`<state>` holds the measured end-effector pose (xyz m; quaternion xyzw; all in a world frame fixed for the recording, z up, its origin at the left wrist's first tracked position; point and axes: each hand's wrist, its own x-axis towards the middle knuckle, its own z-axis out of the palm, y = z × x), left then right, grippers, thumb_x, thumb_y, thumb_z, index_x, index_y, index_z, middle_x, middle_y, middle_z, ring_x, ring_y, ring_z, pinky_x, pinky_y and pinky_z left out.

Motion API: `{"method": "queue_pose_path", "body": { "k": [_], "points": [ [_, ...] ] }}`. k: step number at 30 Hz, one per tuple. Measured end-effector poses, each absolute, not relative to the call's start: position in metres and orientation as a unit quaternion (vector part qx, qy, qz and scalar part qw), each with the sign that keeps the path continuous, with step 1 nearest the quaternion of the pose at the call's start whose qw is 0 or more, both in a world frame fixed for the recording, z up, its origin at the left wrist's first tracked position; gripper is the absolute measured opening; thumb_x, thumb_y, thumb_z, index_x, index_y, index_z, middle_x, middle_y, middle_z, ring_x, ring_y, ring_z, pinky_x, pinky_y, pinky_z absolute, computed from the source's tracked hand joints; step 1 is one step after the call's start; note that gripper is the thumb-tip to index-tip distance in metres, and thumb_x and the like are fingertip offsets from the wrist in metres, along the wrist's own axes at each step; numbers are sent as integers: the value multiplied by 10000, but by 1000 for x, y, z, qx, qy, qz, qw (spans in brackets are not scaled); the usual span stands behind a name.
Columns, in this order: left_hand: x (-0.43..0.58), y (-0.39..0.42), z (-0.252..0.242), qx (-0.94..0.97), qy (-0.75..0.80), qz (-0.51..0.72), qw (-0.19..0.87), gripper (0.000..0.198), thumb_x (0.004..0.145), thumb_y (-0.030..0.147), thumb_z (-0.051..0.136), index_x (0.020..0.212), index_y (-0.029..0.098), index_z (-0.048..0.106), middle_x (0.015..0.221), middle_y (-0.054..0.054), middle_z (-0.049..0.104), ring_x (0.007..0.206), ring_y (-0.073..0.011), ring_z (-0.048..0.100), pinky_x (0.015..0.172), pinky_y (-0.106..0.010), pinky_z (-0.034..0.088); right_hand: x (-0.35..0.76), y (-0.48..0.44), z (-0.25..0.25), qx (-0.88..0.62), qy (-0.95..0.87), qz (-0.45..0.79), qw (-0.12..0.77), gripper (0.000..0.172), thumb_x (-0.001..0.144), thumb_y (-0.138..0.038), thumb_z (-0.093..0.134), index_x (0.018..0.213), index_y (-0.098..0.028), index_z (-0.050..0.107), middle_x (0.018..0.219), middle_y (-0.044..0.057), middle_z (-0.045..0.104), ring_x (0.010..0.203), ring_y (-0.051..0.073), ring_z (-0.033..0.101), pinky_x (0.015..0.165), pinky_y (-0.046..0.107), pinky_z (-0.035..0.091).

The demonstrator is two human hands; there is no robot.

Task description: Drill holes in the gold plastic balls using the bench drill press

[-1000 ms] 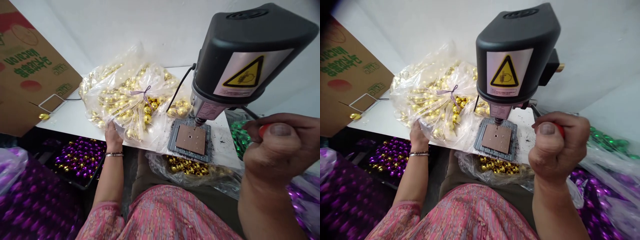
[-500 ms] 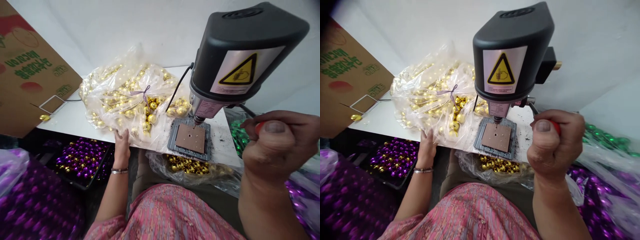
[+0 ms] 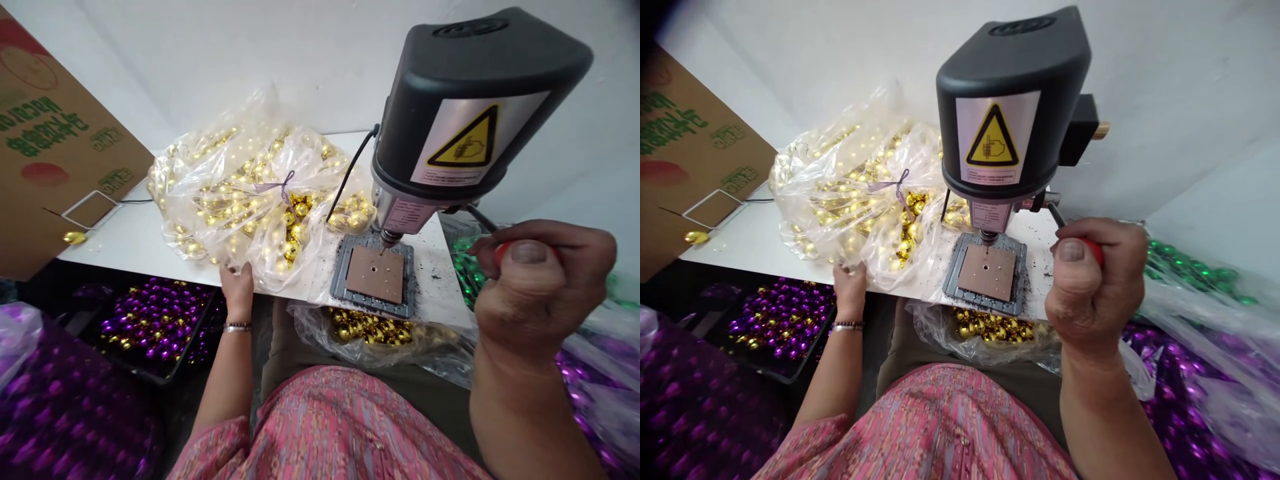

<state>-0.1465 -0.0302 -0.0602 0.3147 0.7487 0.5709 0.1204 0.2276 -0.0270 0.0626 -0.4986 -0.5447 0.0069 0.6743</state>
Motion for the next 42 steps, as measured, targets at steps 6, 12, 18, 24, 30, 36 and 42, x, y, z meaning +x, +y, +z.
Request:
{"method": "queue_pose_path", "body": {
  "k": [6,12,18,24,30,36,42],
  "points": [
    [-110,-65,-24,443,753,469,-129,455,833,290,607,1250,113,576,1161,-163,600,1035,-249,582,959,-421,504,223,-27,67,-493,-541,-5,682,386,891,-556,487,771,-199,577,566,-44,447,523,103,487,583,312,389],
    [-79,-35,-31,499,777,383,24,785,803,471,710,1409,47,449,1248,-263,591,1204,-383,544,1049,-565,436,226,-27,63,-492,-538,1,685,419,856,-597,518,774,-194,597,563,-44,438,543,113,507,603,325,403],
    [-86,-41,-78,425,767,464,128,655,881,372,612,1474,169,422,1355,-177,573,1270,-297,554,1099,-449,438,226,-30,63,-500,-546,2,672,383,865,-550,515,781,-188,607,580,-41,478,522,93,480,602,319,417],
    [-88,-56,-78,523,762,378,-60,562,792,94,570,1354,123,583,1285,-199,547,1174,-283,553,1074,-475,435,225,-30,62,-502,-545,-2,671,382,872,-544,503,773,-188,600,583,-37,475,529,100,475,597,314,411],
    [-76,-55,-25,655,640,398,-57,297,925,171,508,1116,213,732,1133,-106,694,1092,-212,632,1048,-382,471,228,-28,58,-489,-548,-4,679,404,845,-577,528,782,-185,608,611,-29,512,531,99,487,594,317,406],
    [-85,-33,-31,632,711,301,67,266,906,314,584,1091,201,738,1158,-118,720,1080,-252,672,981,-371,521,233,-31,51,-510,-555,22,657,397,843,-581,524,850,-198,630,667,-17,535,612,132,551,620,329,412],
    [-86,-39,-45,601,766,211,84,531,809,307,696,1319,195,601,1287,-155,664,1087,-313,665,886,-390,529,235,-31,47,-505,-557,25,658,391,855,-571,502,874,-199,618,700,-16,539,649,132,553,674,348,446]
  ]
}}
